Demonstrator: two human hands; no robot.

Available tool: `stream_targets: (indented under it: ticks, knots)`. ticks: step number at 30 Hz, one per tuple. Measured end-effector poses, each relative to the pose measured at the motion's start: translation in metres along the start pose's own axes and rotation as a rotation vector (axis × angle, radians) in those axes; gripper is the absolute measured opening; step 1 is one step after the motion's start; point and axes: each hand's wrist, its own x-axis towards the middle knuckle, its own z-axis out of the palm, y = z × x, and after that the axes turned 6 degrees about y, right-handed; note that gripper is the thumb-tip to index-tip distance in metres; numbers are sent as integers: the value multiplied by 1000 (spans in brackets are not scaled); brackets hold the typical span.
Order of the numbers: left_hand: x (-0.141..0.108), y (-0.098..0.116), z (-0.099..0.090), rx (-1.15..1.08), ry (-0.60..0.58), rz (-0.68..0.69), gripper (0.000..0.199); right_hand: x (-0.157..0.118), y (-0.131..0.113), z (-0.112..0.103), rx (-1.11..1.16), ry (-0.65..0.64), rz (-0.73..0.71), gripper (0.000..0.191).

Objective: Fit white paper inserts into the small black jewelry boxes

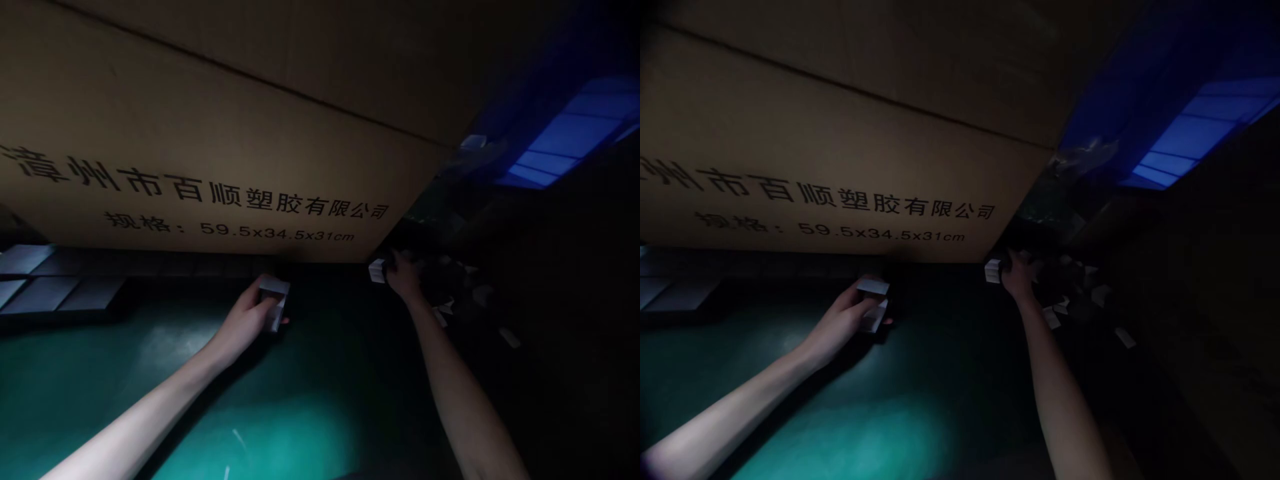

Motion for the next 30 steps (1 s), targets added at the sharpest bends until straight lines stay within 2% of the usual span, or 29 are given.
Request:
stream_targets:
  ticks: [2,7,9,15,18,21,23,26,30]
  knots:
    - [0,1,-1,20,-8,4,26,7,0,7,-9,-21,-13,60]
    - [1,1,-2,72,-8,-4,32,3,4,10,-73,-79,5,25]
    - [2,0,-1,86,-4,-3,36,-6,4,6,-91,-93,-6,20]
    - [4,-4,-4,114,-31,16,39,-46,-5,-21,-85,-116,-79,24]
    - [5,-7,-6,125,-32,37,43,-67,-15,-39,-39,-51,-89,33]
    - [5,-6,-7,161,-28,53,45,-81,-29,-51,71,38,-16,48]
    - [4,-4,-6,178,-21,49,45,-82,-38,-49,169,55,84,63]
    - [3,0,-4,151,0,34,46,-75,-47,-35,264,43,176,77]
    - [0,5,-2,105,-3,-23,45,-68,-51,-14,314,5,117,60]
